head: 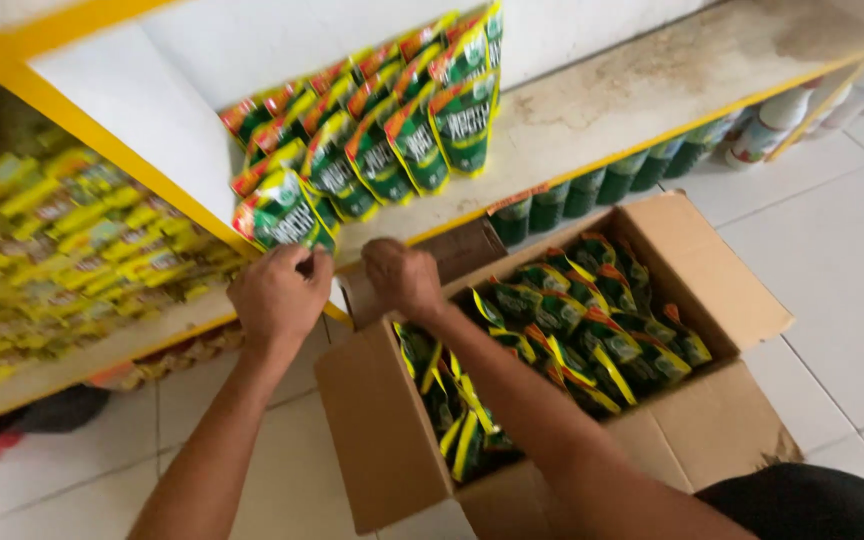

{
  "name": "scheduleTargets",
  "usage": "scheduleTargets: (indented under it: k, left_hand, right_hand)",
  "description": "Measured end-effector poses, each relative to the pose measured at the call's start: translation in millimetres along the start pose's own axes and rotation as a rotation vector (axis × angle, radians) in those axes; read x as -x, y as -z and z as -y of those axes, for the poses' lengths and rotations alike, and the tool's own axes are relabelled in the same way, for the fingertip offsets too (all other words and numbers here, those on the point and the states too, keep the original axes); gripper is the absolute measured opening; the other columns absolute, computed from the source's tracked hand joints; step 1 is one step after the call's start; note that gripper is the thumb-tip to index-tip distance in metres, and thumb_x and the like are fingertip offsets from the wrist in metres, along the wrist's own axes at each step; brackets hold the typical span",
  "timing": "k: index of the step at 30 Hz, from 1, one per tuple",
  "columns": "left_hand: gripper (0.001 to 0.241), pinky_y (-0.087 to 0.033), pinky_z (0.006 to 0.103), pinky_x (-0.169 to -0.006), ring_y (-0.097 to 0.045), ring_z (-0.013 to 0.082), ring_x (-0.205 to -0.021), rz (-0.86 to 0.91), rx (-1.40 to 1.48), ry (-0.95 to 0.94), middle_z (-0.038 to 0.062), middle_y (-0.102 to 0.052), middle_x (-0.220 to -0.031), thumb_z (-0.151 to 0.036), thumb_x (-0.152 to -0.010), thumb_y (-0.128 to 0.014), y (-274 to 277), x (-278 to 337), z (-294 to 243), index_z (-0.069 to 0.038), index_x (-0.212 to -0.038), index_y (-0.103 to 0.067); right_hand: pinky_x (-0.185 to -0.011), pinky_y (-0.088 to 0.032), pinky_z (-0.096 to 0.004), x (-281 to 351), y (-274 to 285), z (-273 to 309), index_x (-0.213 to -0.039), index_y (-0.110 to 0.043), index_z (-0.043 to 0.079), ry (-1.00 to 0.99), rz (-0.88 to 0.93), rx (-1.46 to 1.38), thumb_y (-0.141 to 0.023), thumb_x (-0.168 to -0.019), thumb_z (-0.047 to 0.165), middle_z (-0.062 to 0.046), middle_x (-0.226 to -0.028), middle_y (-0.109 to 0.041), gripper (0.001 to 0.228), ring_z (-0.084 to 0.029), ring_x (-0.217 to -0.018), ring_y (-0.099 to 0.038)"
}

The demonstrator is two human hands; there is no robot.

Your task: The person takes seasoning pouches from a cardboard box and arranges them neatly on a lower grocery shelf.

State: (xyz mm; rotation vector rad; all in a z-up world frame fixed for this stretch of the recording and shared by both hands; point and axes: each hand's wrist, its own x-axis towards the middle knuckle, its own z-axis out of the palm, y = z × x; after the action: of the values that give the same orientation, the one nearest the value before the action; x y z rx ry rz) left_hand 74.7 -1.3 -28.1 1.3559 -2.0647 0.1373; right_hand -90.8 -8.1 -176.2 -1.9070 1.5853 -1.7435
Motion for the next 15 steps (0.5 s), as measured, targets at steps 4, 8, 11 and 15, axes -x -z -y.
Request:
scheduleTargets:
  k: [4,8,11,15]
  left_hand:
    - [0.032,-0.051,0.0481,-0.058,-0.065,0.0365,-0.065,-0.005,0.075,-0.157,0.011,-0.068,-0.074,-0.029,-0.094,-0.07,-20.8,12.3,-21.7,-0.009,-0.069,-0.066]
    - [0.03,-0.051,0.049,-0.058,-0.066,0.0369,-0.066,0.073,0.142,-0.221,0.012,-0.069,-0.075,-0.029,-0.092,-0.069,-50.9,28.6,-35.6,-0.009,-0.07,-0.067]
    - [0.029,-0.052,0.0504,-0.057,-0.067,0.0371,-0.065,0.276,0.148,-0.161,0.013,-0.07,-0.072,-0.032,-0.09,-0.069,-79.0,45.2,-41.7,-0.01,-0.071,-0.072]
    - [0.029,-0.053,0.0529,-0.06,-0.068,0.0382,-0.067,0.404,0.111,-0.198,0.014,-0.071,-0.076,-0.034,-0.09,-0.069,-112.2,60.8,-46.2,-0.011,-0.072,-0.074]
  right_hand:
    - [-0.067,-0.058,-0.042,-20.7,35.2,-28.9,-0.097,-0.078,0.012,-0.015,0.232,0.033,-0.074,-0.085,0.022,-0.014,-0.095,-0.075,0.017,-0.036,-0.078,-0.072]
    - [-0.063,-0.057,-0.042,-29.1,80.5,-65.2,-0.091,-0.079,0.01,-0.042,0.663,0.116,-0.081,-0.078,0.029,-0.016,-0.082,-0.074,0.024,-0.034,-0.07,-0.072]
    - [-0.062,-0.057,-0.044,-26.3,103.3,-73.9,-0.085,-0.077,0.004,-0.307,1.067,0.304,-0.085,-0.078,0.037,-0.017,-0.079,-0.075,0.035,-0.033,-0.068,-0.071]
    - [-0.062,-0.059,-0.045,2.7,125.6,-61.3,-0.099,-0.075,0.012,-0.575,1.278,0.426,-0.088,-0.074,0.038,-0.015,-0.078,-0.076,0.039,-0.031,-0.065,-0.072]
